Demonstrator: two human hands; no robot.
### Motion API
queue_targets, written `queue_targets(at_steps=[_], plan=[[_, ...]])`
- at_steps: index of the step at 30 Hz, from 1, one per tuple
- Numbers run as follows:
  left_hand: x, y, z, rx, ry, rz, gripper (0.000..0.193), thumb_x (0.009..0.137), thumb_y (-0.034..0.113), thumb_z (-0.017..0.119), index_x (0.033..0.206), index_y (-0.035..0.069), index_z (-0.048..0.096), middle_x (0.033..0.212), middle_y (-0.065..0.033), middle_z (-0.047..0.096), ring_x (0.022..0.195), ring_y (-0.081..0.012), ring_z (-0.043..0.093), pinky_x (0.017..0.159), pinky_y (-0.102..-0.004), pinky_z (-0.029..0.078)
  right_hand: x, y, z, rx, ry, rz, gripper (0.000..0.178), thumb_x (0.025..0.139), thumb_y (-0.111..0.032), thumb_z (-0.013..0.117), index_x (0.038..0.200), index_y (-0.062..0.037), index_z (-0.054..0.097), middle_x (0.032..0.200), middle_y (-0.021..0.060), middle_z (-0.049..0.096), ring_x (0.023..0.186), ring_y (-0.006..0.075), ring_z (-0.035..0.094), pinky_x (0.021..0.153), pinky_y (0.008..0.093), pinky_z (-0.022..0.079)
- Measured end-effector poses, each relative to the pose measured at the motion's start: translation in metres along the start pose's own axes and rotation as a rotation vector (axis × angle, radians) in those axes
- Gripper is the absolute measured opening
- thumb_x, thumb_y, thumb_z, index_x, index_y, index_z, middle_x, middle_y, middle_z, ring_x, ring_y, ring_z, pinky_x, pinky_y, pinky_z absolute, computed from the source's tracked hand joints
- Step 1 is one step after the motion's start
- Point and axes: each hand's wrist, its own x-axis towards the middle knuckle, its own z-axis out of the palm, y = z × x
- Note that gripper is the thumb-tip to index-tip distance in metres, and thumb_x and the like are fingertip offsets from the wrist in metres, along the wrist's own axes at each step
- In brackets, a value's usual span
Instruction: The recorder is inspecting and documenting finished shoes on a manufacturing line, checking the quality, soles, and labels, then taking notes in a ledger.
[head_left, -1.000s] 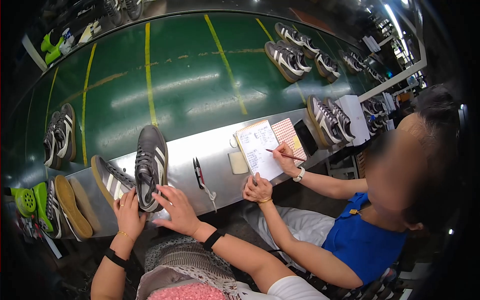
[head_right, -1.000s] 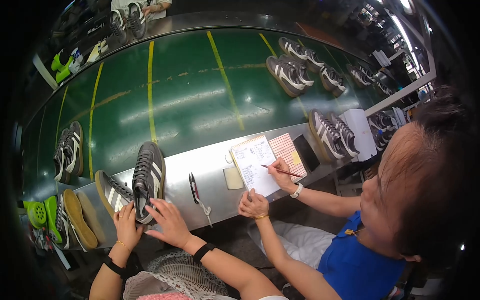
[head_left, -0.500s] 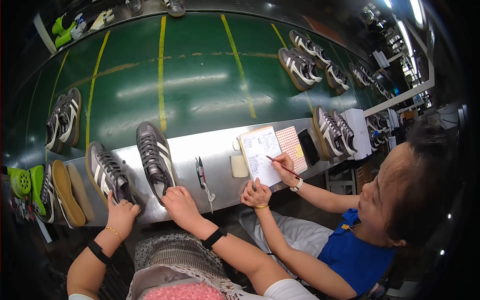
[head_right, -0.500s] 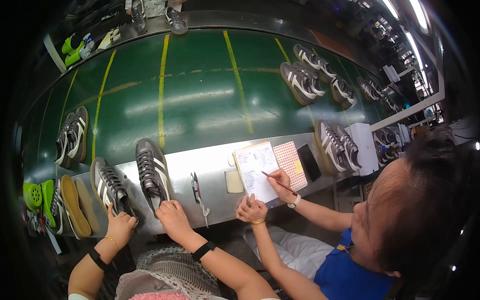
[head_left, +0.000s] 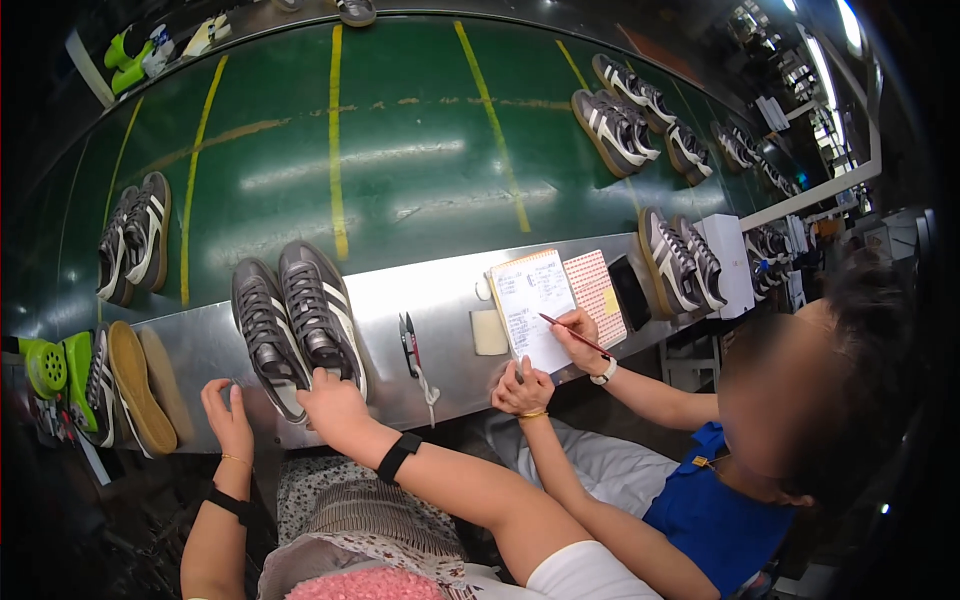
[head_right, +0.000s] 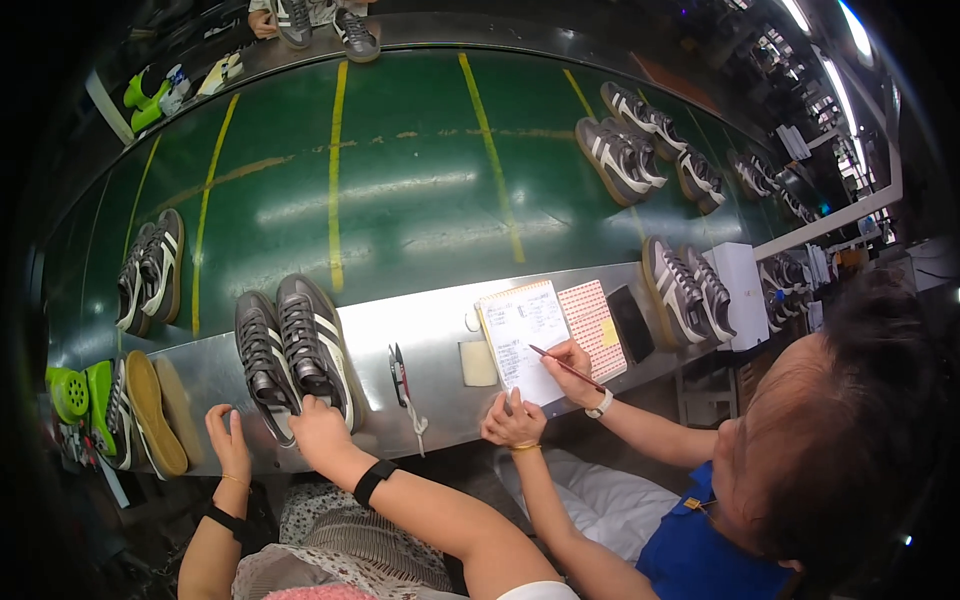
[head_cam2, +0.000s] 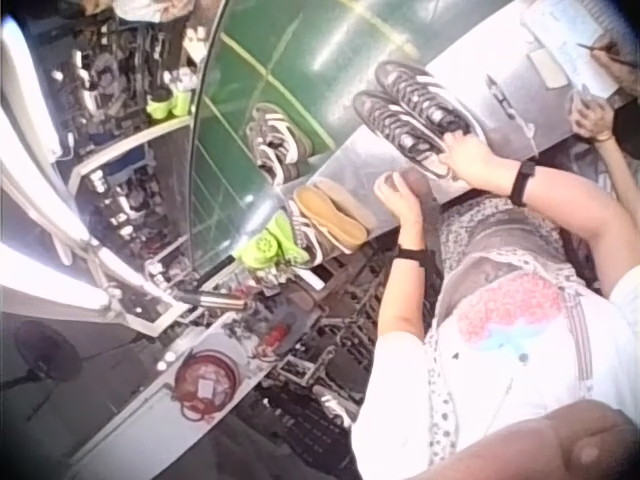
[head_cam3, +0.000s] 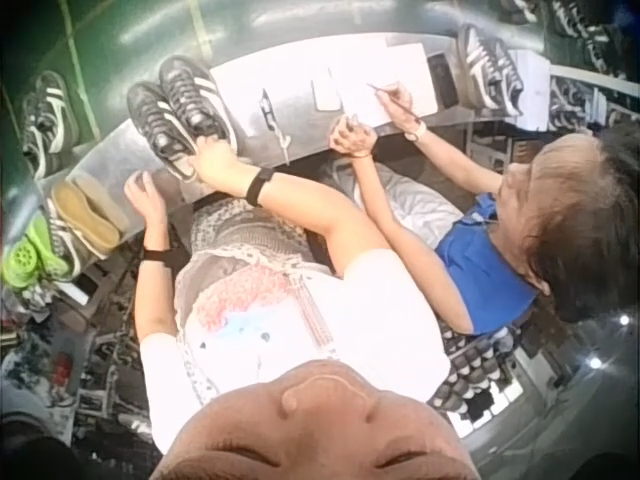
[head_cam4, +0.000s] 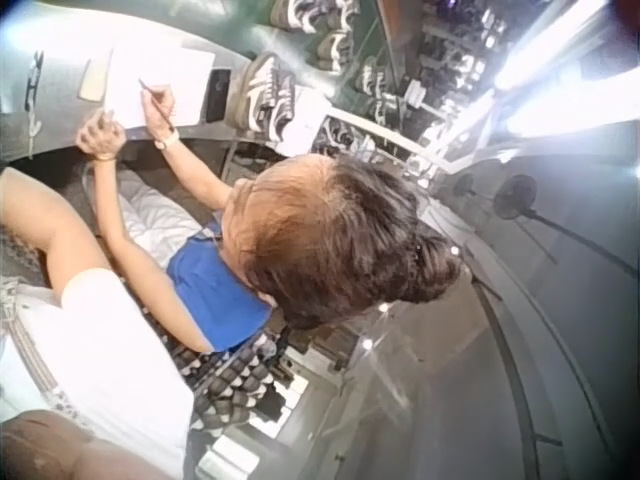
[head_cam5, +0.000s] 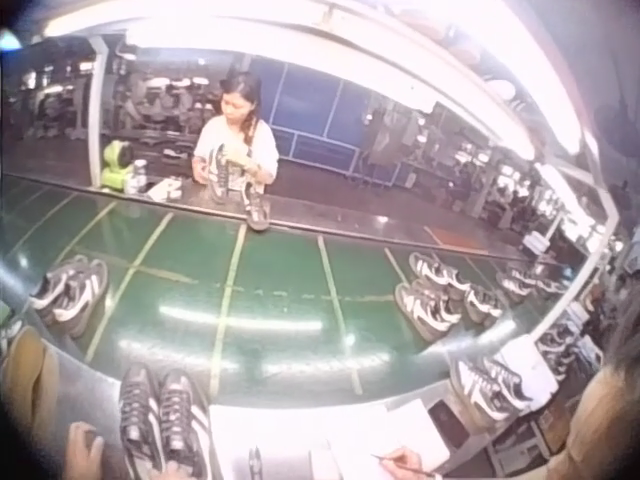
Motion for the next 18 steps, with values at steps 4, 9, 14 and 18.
queue_targets(at_steps=[4, 9, 14, 18], plan=[[0.019, -0.059, 0.011, 0.483, 0.166, -0.191, 0.044, 0.085, 0.034, 0.053, 0.118, 0.005, 0.047, 0.131, -0.0149, 0.038, 0.123, -0.0312, 0.035, 0.1, -0.0454, 0.027, 0.004, 0.018, -0.016, 0.061, 0.066, -0.125, 0.033, 0.055, -0.025, 0.077, 0.079, -0.009, 0.062, 0.083, 0.0109, 0.053, 0.081, 0.0247, 0.057, 0.064, 0.034, 0.048], [0.034, -0.045, 0.041, 0.742, 0.201, -0.53, 0.058, 0.086, 0.046, 0.048, 0.134, 0.019, 0.034, 0.142, -0.0107, 0.026, 0.132, -0.0264, 0.021, 0.102, -0.0574, 0.017, 0.072, 0.082, -0.093, -0.191, 0.291, -0.111, 0.034, 0.054, -0.029, 0.077, 0.078, -0.0105, 0.062, 0.078, 0.008, 0.053, 0.081, 0.0246, 0.056, 0.066, 0.0352, 0.045], [0.03, -0.039, 0.044, 0.849, 0.217, -0.48, 0.058, 0.087, 0.048, 0.045, 0.136, 0.019, 0.032, 0.143, -0.0124, 0.024, 0.133, -0.0264, 0.018, 0.102, -0.0583, 0.016, 0.11, 0.126, -0.143, -0.245, 0.732, -0.001, 0.056, 0.059, -0.021, 0.076, 0.111, -0.0114, 0.055, 0.116, 0.0153, 0.049, 0.114, 0.029, 0.042, 0.096, 0.042, 0.032], [0.029, -0.034, 0.048, 0.888, 0.206, -0.49, 0.056, 0.089, 0.047, 0.043, 0.136, 0.018, 0.032, 0.142, -0.0134, 0.025, 0.133, -0.0269, 0.019, 0.101, -0.0582, 0.016, 0.056, 0.083, -0.046, 0.012, 0.462, 0.135, 0.061, 0.067, -0.02, 0.073, 0.123, -0.0169, 0.048, 0.133, 0.0179, 0.035, 0.124, 0.034, 0.031, 0.102, 0.0479, 0.025]])
